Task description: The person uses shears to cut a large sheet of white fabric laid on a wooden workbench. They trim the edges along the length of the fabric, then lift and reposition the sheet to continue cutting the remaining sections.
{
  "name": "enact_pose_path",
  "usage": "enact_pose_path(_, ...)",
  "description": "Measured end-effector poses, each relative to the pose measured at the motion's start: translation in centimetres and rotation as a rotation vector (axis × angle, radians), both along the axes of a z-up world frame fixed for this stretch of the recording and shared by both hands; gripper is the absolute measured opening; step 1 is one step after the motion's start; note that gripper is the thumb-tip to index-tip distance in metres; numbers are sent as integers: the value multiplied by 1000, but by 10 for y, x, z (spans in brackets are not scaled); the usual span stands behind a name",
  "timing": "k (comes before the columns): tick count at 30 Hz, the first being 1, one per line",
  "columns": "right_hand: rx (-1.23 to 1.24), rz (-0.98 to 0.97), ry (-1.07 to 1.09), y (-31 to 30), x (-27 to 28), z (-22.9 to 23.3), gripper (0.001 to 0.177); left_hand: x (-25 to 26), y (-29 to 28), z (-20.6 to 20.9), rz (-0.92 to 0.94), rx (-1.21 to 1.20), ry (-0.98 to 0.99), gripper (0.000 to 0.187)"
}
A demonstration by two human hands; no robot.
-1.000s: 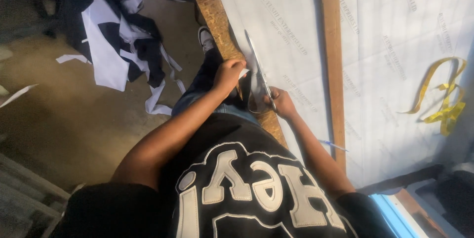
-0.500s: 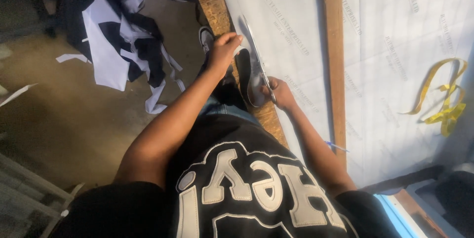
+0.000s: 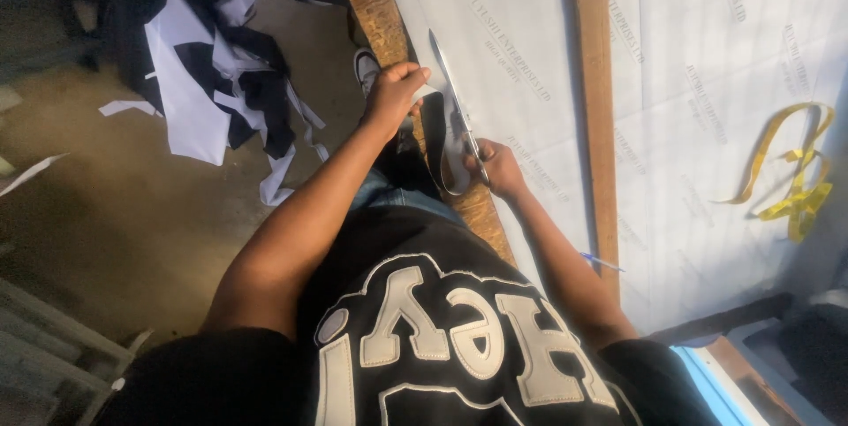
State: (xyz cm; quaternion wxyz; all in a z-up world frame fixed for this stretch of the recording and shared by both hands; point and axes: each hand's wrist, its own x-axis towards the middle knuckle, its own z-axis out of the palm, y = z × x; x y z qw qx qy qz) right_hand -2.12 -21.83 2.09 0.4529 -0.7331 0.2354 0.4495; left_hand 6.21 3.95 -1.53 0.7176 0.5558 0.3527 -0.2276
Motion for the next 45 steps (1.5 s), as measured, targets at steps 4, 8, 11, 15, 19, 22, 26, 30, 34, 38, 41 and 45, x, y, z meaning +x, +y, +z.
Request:
enact_pose_path(4, 15, 93, 3, -5, 7, -19, 43, -3, 2, -11, -23, -45, 5, 25)
enact_pose_path(8, 39, 88, -3, 12, 38, -1, 45, -5, 3, -15, -10, -63, 18, 26)
enact_pose_path(11, 55, 93, -19, 20, 48, 5, 48, -5, 3, -15, -5, -69, 21, 25)
enact_pose_path(15, 36, 101, -10, 24, 50, 6, 42, -4, 4, -11, -35, -86, 17, 26)
enact_pose_path(19, 14, 65, -17, 28, 52, 8, 38, -2, 4, -15, -46, -69, 16, 25)
enact_pose_path(22, 3, 75, 4, 30, 58, 9, 32, -1, 6, -16, -62, -52, 30, 22)
enact_pose_path(26, 9, 79, 6, 32, 63, 5, 34, -3, 8, -16, -83, -64, 18, 26)
enact_pose_path(30, -28, 194, -47, 34, 69, -29, 43, 0, 8, -7, -83, -29, 20, 24)
enact_pose_path(34, -6, 192, -70, 44, 83, -19, 52, 3, 9, 6, -88, -5, 22, 21)
enact_pose_path(38, -4, 158, -65, 45, 81, -29, 50, 3, 7, 7, -44, -23, 13, 21)
enact_pose_path(41, -6, 139, -76, 48, 82, -28, 43, 2, 6, 6, -45, -16, 4, 21)
enact_pose_path(45, 3, 127, -84, 52, 89, -23, 44, 5, 7, 13, -43, -7, 16, 20)
